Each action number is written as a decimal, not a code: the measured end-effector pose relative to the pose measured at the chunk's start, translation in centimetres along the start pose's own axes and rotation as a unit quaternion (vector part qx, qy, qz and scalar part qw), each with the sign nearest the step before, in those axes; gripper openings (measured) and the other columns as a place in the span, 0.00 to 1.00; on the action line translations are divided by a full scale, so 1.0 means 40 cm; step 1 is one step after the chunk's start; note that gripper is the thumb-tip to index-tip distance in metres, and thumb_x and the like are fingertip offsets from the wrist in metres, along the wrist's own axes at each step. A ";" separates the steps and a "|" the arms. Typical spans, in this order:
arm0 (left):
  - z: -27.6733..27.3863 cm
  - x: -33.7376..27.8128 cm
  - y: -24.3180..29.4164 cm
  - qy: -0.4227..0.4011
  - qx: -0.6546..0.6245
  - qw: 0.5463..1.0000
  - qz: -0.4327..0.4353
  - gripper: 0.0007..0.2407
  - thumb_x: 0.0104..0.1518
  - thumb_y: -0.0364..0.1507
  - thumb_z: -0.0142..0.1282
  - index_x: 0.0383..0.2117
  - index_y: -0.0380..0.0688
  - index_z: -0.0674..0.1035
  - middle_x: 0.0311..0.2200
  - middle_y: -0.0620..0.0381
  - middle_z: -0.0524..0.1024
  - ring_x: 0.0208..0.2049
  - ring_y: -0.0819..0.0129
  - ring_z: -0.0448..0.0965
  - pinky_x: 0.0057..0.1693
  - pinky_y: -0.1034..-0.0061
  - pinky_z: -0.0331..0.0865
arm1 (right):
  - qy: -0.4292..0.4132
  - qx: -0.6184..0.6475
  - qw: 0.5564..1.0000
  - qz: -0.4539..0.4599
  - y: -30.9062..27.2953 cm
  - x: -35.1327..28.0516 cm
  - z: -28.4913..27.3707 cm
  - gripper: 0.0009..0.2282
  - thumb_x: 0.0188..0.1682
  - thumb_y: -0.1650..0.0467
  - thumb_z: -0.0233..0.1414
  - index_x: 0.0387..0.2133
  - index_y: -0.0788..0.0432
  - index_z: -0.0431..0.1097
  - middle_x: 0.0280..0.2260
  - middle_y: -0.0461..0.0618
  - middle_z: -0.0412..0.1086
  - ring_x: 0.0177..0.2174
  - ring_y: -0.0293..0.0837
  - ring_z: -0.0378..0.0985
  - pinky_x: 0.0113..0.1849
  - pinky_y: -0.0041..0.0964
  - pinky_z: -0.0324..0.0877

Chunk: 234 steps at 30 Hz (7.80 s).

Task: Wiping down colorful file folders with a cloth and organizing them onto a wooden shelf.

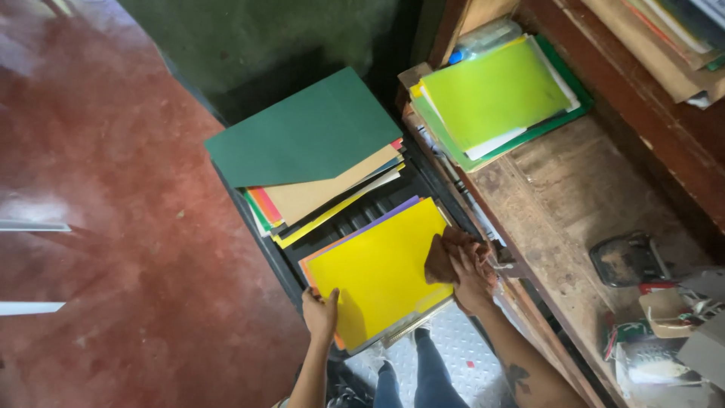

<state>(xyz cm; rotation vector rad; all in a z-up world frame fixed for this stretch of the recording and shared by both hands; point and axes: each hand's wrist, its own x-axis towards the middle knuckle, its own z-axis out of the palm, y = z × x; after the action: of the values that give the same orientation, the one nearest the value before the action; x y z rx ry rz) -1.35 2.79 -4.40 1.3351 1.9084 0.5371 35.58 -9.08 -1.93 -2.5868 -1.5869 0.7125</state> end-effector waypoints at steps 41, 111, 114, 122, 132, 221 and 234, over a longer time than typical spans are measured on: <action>-0.333 -0.184 0.423 -0.164 -0.145 0.936 0.275 0.11 0.61 0.23 0.53 0.48 0.44 0.81 0.40 0.52 0.83 0.41 0.64 0.82 0.48 0.73 0.75 | -0.107 0.783 0.612 -0.009 -0.208 -0.064 -0.259 0.39 0.46 0.47 0.47 0.64 0.62 0.57 0.62 0.67 0.59 0.61 0.65 0.58 0.57 0.58 0.62; -0.202 -0.129 0.218 -0.227 -0.411 0.881 -0.064 0.15 0.59 0.17 0.52 0.51 0.45 0.66 0.32 0.50 0.71 0.26 0.67 0.69 0.30 0.74 0.64 | -0.038 -0.091 0.983 -0.151 -0.212 -0.179 -0.477 0.46 0.35 0.45 0.65 0.69 0.33 0.49 0.58 0.47 0.54 0.60 0.54 0.52 0.62 0.58 0.50; -0.308 -0.142 0.370 -0.252 -0.371 0.894 -0.009 0.17 0.61 0.19 0.53 0.54 0.47 0.66 0.30 0.44 0.69 0.23 0.63 0.65 0.27 0.71 0.60 | -0.094 -0.163 0.974 -0.126 -0.359 -0.281 -0.564 0.54 0.30 0.44 0.67 0.71 0.28 0.40 0.68 0.52 0.43 0.63 0.63 0.42 0.59 0.61 0.49; -0.470 -0.136 0.558 -0.261 -0.428 0.851 0.156 0.25 0.55 0.17 0.54 0.61 0.47 0.65 0.53 0.52 0.75 0.49 0.68 0.78 0.52 0.73 0.73 | 0.388 -0.022 0.867 -0.311 -0.340 -0.187 -0.429 0.41 0.27 0.72 0.66 0.61 0.35 0.63 0.55 0.55 0.58 0.55 0.67 0.56 0.59 0.72 0.50; -0.636 -0.279 0.849 -0.339 -0.536 0.764 0.117 0.27 0.57 0.25 0.53 0.66 0.49 0.62 0.56 0.54 0.71 0.56 0.60 0.73 0.56 0.60 0.72 | 0.525 -0.115 0.779 -0.324 -0.313 -0.079 -0.720 0.36 0.42 0.78 0.63 0.63 0.33 0.65 0.53 0.54 0.60 0.48 0.54 0.61 0.52 0.48 0.70; -0.480 0.025 0.292 -0.124 -0.511 0.835 -0.160 0.17 0.56 0.23 0.56 0.52 0.34 0.72 0.43 0.44 0.78 0.42 0.55 0.80 0.47 0.61 0.75 | 0.234 0.013 0.858 -0.457 -0.529 0.050 -0.330 0.30 0.37 0.82 0.52 0.52 0.38 0.75 0.54 0.51 0.65 0.52 0.66 0.66 0.51 0.61 0.70; -0.179 0.339 0.284 -0.100 -0.278 0.953 -0.070 0.23 0.57 0.24 0.58 0.59 0.40 0.65 0.41 0.47 0.80 0.33 0.64 0.80 0.38 0.71 0.75 | 0.341 -0.080 0.875 -0.334 -0.504 0.308 -0.261 0.24 0.42 0.75 0.52 0.52 0.37 0.74 0.52 0.50 0.65 0.45 0.60 0.67 0.45 0.57 0.69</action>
<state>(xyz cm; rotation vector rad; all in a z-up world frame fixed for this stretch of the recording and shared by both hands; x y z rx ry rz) -2.37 20.08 3.63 0.8440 1.5156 0.7661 27.39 13.32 7.98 -1.7816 -2.0649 -0.3575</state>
